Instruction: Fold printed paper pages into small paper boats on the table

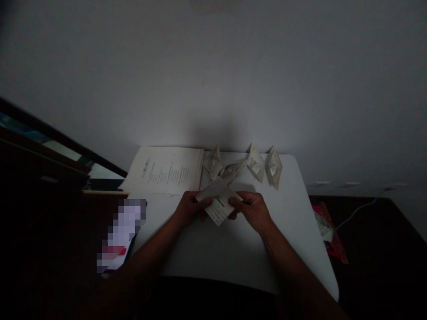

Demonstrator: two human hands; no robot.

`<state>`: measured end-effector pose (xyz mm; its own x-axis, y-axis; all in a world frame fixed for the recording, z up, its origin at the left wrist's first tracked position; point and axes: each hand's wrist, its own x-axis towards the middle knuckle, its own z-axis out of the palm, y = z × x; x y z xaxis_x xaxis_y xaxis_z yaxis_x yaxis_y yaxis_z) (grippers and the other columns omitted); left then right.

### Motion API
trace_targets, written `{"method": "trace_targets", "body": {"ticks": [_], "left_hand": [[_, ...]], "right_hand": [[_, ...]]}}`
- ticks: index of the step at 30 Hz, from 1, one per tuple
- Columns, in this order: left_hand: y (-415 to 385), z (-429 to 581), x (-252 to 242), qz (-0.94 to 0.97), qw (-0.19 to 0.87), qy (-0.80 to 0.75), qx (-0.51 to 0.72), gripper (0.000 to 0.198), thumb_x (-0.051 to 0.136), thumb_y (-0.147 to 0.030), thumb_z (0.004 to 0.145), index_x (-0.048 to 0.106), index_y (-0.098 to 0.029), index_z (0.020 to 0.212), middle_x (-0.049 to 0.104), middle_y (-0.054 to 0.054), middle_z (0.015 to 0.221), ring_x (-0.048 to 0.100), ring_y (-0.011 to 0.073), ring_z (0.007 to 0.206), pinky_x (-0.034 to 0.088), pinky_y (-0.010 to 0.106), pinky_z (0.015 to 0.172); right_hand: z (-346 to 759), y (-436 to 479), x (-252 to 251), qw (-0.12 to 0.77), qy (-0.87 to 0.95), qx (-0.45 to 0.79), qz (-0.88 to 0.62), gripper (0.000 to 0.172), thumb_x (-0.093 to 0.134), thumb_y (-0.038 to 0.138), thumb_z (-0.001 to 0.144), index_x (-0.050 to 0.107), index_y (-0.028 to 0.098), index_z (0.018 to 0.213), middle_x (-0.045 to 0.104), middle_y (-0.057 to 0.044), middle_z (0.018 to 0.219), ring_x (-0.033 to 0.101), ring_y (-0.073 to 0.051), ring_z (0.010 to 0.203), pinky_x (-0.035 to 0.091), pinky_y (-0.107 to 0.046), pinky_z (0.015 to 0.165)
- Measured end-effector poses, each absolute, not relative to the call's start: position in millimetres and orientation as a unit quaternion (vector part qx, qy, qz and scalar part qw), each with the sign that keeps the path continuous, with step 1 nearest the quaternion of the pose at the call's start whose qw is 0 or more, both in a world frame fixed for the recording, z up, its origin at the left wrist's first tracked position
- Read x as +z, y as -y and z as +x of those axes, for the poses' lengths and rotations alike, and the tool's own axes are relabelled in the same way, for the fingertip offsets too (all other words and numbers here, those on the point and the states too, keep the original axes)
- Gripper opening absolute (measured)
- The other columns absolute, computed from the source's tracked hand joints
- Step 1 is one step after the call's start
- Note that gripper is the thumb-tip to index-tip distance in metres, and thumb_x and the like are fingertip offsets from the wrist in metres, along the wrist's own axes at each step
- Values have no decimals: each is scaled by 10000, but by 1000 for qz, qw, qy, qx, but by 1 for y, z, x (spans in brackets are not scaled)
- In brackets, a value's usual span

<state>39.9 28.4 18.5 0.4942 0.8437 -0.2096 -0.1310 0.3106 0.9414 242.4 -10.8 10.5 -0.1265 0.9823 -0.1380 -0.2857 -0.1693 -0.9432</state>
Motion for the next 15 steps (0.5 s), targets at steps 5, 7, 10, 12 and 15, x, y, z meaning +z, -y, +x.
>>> {"method": "trace_targets", "body": {"ticks": [5,7,10,12,15], "left_hand": [[-25,42,21,530,695,-366,321,337,664,-401,738,640,-90,612,573,-1,488,480,65,360,373,168,328],[-25,42,22,528,701,-357,322,325,670,-393,732,644,-93,609,565,-9,470,474,64,348,371,168,322],[-26,42,22,518,709,-353,323,313,689,-382,712,649,-91,606,559,-13,447,462,62,324,363,166,309],[-26,43,22,507,717,-348,329,302,698,-375,704,651,-88,621,556,-15,440,452,61,311,357,165,301],[-25,46,24,493,732,-329,336,305,693,-384,709,650,-87,653,558,-12,449,461,66,322,370,170,314]], "right_hand": [[237,13,17,471,435,630,-437,184,725,303,711,702,123,737,639,-13,540,579,-129,426,489,-251,416],[235,14,19,457,451,619,-453,212,732,325,697,713,118,737,627,-12,499,572,-135,396,478,-248,386],[233,14,20,462,455,598,-470,255,742,355,676,727,111,749,608,-9,449,553,-133,355,458,-238,349],[233,14,18,472,443,605,-464,281,742,370,672,730,107,767,601,-9,436,541,-131,336,445,-234,329],[234,13,15,488,421,621,-446,280,745,368,667,726,100,748,600,-15,439,545,-135,338,433,-232,320]]}}
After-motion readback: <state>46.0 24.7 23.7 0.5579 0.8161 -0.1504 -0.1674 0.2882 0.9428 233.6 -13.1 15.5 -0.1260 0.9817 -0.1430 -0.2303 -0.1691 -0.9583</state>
